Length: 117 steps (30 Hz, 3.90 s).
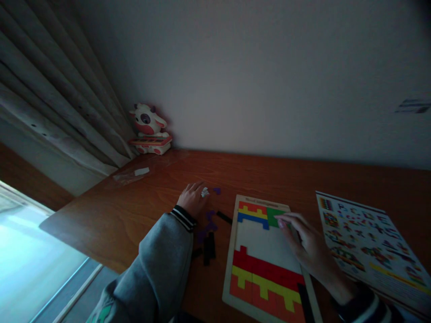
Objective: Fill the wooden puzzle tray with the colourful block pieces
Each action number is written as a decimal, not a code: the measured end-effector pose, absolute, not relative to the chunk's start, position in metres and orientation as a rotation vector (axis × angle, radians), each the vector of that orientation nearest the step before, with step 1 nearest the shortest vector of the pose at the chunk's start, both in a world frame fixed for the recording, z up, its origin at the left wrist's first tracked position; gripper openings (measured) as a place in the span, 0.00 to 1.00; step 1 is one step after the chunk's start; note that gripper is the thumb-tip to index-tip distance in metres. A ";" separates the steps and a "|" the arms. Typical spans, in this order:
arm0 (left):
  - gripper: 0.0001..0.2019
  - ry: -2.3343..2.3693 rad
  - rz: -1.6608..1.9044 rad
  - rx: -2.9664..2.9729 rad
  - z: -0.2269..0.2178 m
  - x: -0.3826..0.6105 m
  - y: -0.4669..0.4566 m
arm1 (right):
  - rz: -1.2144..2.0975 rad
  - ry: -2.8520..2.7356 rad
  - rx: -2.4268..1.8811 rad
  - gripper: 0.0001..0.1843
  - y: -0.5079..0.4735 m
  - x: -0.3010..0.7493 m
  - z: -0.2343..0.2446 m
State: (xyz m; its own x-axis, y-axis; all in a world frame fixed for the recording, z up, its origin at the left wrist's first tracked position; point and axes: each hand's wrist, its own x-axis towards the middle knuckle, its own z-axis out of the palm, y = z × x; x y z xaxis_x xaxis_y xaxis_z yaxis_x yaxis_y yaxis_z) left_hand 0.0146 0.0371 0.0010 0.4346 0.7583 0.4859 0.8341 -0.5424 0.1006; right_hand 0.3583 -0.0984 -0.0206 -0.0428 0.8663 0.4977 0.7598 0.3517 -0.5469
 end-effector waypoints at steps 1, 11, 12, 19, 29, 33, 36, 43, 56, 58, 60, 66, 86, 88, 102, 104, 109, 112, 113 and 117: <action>0.17 -1.452 -0.723 -2.508 -0.002 0.012 0.040 | 0.167 -1.823 -1.434 0.13 -0.098 0.359 -0.021; 0.14 -0.787 -0.640 -3.040 0.016 0.018 0.024 | 0.190 -1.830 -1.418 0.12 -0.100 0.358 -0.019; 0.14 -0.789 -0.640 -3.078 0.021 0.016 0.021 | 0.190 -1.837 -1.421 0.12 -0.100 0.358 -0.019; 0.14 -0.732 -0.569 -3.259 0.039 -0.011 -0.021 | 0.175 -1.861 -1.392 0.13 -0.100 0.358 -0.019; 0.20 -0.875 -0.438 -3.083 0.024 -0.041 -0.079 | 0.153 -1.835 -1.393 0.12 -0.102 0.354 -0.012; 0.20 -0.934 -0.432 -2.996 0.017 -0.040 -0.076 | 0.157 -1.835 -1.392 0.13 -0.102 0.353 -0.011; 0.18 -0.966 -0.472 -2.956 0.018 -0.036 -0.063 | 0.147 -1.817 -1.393 0.13 -0.102 0.353 -0.011; 0.18 -1.136 -0.577 -2.773 0.020 -0.049 -0.021 | 0.145 -1.837 -1.359 0.12 -0.102 0.356 -0.015; 0.15 -1.089 -0.623 -2.826 0.000 -0.078 -0.024 | 0.155 -1.826 -1.376 0.13 -0.101 0.356 -0.016; 0.14 -1.063 -0.637 -2.822 0.000 -0.076 -0.024 | 0.160 -1.813 -1.376 0.13 -0.101 0.355 -0.014; 0.14 -1.062 -0.652 -2.808 -0.001 -0.074 -0.025 | 0.162 -1.799 -1.367 0.13 -0.101 0.354 -0.013; 0.15 -1.101 -0.680 -2.760 0.000 -0.067 -0.029 | 0.196 -1.720 -1.377 0.11 -0.099 0.355 -0.012; 0.20 -1.906 -1.181 -2.884 0.009 -0.059 -0.020 | 0.345 -1.491 -1.405 0.14 -0.096 0.359 -0.012; 0.17 -1.865 -1.114 -2.928 0.015 -0.053 -0.022 | 0.349 -1.527 -1.397 0.12 -0.096 0.358 -0.012; 0.10 -1.261 -1.341 -3.503 0.038 0.091 -0.030 | 0.419 -1.973 -1.210 0.12 -0.109 0.336 -0.003; 0.10 -1.186 -1.426 -3.530 0.034 0.103 -0.034 | 0.475 -1.933 -1.196 0.13 -0.111 0.329 0.002; 0.10 -1.120 -1.488 -3.569 0.026 0.108 -0.044 | 0.605 -1.854 -1.181 0.08 -0.113 0.319 0.013; 0.11 -1.191 -1.460 -3.568 0.020 0.106 -0.047 | 0.683 -1.783 -1.259 0.09 -0.112 0.323 0.013; 0.13 -1.223 -1.467 -3.568 0.017 0.106 -0.048 | 0.693 -1.744 -1.286 0.10 -0.111 0.327 0.012; 0.18 -1.384 -1.626 -3.529 0.010 0.106 -0.048 | 0.665 -1.560 -1.352 0.14 -0.108 0.347 0.002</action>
State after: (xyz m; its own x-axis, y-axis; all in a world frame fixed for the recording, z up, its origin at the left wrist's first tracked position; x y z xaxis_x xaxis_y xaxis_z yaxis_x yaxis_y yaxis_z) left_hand 0.1058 -0.0481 0.0099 0.5837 0.7741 0.2450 0.1181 -0.3795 0.9176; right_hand 0.3469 -0.1077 0.0017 0.0441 0.9543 0.2957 0.4471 0.2458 -0.8600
